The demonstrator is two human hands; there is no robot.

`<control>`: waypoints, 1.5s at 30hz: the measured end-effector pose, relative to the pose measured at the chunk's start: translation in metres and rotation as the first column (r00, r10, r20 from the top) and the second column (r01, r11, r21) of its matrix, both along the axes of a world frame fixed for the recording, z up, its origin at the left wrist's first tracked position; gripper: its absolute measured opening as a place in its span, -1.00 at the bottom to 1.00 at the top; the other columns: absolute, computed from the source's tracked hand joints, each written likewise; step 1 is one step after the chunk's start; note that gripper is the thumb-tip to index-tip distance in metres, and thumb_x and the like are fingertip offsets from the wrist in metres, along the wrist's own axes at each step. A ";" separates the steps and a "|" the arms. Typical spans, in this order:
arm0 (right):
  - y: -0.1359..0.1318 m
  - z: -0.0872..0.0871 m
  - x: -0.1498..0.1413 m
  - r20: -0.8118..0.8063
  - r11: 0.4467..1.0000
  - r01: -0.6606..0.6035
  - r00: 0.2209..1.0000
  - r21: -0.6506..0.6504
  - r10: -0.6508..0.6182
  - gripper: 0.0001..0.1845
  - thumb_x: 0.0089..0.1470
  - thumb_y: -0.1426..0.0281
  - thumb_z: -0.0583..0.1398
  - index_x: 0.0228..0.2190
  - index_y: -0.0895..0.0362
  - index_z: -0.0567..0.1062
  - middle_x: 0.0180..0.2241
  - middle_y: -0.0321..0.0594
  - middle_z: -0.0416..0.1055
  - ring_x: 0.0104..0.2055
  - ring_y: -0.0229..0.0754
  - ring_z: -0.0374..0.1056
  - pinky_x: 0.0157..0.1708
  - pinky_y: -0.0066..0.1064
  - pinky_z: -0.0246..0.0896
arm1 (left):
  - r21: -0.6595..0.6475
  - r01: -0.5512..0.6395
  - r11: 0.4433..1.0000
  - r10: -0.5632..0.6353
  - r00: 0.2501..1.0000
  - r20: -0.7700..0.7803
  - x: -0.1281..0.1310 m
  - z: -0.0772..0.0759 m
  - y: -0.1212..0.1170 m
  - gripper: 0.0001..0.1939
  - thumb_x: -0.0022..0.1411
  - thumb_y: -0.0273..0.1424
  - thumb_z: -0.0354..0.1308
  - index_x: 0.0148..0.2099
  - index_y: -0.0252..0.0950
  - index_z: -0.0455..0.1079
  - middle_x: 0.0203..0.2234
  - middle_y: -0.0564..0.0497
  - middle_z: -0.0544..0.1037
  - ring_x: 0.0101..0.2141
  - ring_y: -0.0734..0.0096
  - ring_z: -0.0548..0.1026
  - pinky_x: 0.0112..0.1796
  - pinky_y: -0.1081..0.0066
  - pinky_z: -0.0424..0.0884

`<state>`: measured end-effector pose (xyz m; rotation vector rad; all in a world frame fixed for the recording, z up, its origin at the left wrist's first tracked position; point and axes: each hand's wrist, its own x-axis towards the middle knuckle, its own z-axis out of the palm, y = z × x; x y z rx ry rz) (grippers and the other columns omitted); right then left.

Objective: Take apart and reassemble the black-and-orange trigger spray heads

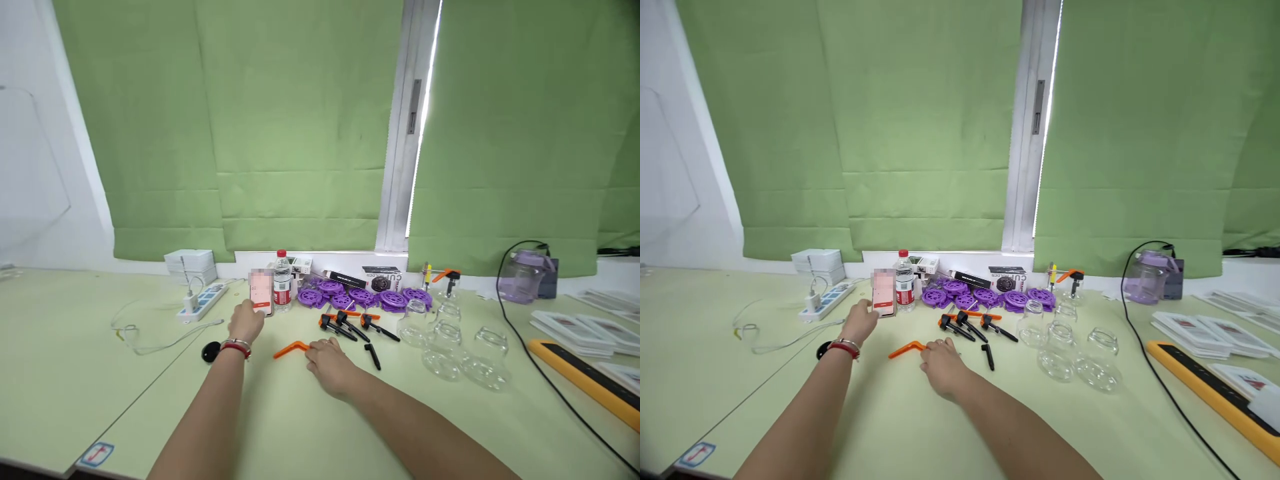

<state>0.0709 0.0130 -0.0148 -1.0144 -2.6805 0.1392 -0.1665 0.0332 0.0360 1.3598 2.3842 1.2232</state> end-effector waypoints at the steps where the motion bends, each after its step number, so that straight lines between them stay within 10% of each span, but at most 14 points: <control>1: 0.000 -0.002 0.000 -0.005 1.000 -0.004 1.000 0.006 0.004 -0.79 0.10 0.45 0.03 -0.39 0.17 0.47 -0.29 -0.11 0.41 -0.19 -0.13 0.25 -0.13 -0.26 -0.06 | -0.061 -0.038 0.997 0.034 0.998 -0.053 -0.017 0.002 -0.006 -0.63 -0.10 -0.36 0.11 -0.17 -0.34 0.31 -0.07 -0.36 0.37 -0.04 -0.22 0.32 -0.13 -0.06 0.21; 7: 0.001 0.004 0.009 -0.134 1.000 0.000 0.991 -0.005 -0.001 -0.82 0.06 0.43 0.11 -0.52 0.14 0.48 -0.43 -0.25 0.42 -0.29 -0.23 0.27 -0.15 -0.35 -0.03 | -0.441 -0.051 0.896 -0.053 0.974 -0.221 -0.084 -0.014 -0.033 -0.91 -0.22 -0.44 0.11 -0.53 -0.32 0.30 -0.37 -0.33 0.51 -0.26 -0.15 0.47 -0.32 0.14 0.33; 13: 0.006 0.017 0.033 -0.400 0.977 0.128 0.897 -0.173 -0.188 -0.92 -0.07 0.37 0.23 -0.50 0.13 0.47 -0.42 -0.27 0.42 -0.36 -0.27 0.30 -0.38 -0.48 0.09 | -0.506 0.030 0.862 -0.191 0.944 -0.270 -0.080 -0.023 -0.042 -0.89 -0.24 -0.44 0.14 -0.55 -0.27 0.26 -0.48 -0.16 0.50 -0.35 0.05 0.48 -0.40 0.30 0.33; 17: 0.012 0.022 0.060 -0.595 0.938 0.081 0.754 -0.337 -0.278 -0.96 -0.13 0.46 0.22 -0.52 0.14 0.41 -0.52 -0.34 0.36 -0.47 -0.31 0.26 -0.44 -0.50 0.14 | -0.412 0.271 0.870 -0.379 0.902 -0.206 -0.041 0.004 -0.043 -0.83 -0.18 -0.37 0.16 -0.44 -0.26 0.30 -0.50 -0.02 0.46 -0.43 0.23 0.45 -0.47 0.38 0.31; 21: 0.016 0.030 0.086 -0.744 0.853 -0.051 0.516 -0.520 -0.423 -0.78 -0.30 0.51 0.25 -0.47 0.16 0.38 -0.55 -0.38 0.33 -0.50 -0.32 0.26 -0.45 -0.46 0.22 | -0.203 0.637 0.743 -0.634 0.768 0.088 0.034 0.028 -0.041 -0.74 -0.14 -0.37 0.16 -0.31 -0.23 0.27 -0.45 0.06 0.39 -0.52 0.41 0.39 -0.56 0.44 0.33; 27: 0.014 0.035 0.114 -0.748 0.805 0.004 0.367 -0.593 -0.553 -0.84 -0.35 0.49 0.26 -0.54 0.22 0.50 -0.60 -0.32 0.37 -0.53 -0.29 0.27 -0.47 -0.43 0.23 | -0.120 0.793 0.598 -0.779 0.609 0.146 0.140 0.019 -0.035 -0.82 -0.17 -0.55 0.08 -0.40 -0.28 0.31 -0.55 0.09 0.34 -0.59 0.53 0.28 -0.58 0.51 0.23; 45: 0.019 0.023 0.124 -0.675 0.917 0.139 0.638 -0.374 -0.372 -0.78 -0.26 0.33 0.32 -0.46 0.17 0.59 -0.54 -0.30 0.36 -0.52 -0.32 0.21 -0.52 -0.51 0.10 | -0.142 0.779 0.611 -0.784 0.570 -0.246 0.159 -0.029 -0.036 -0.75 -0.05 -0.58 0.03 -0.30 -0.22 0.39 -0.39 0.00 0.48 -0.38 0.33 0.39 -0.39 0.45 0.18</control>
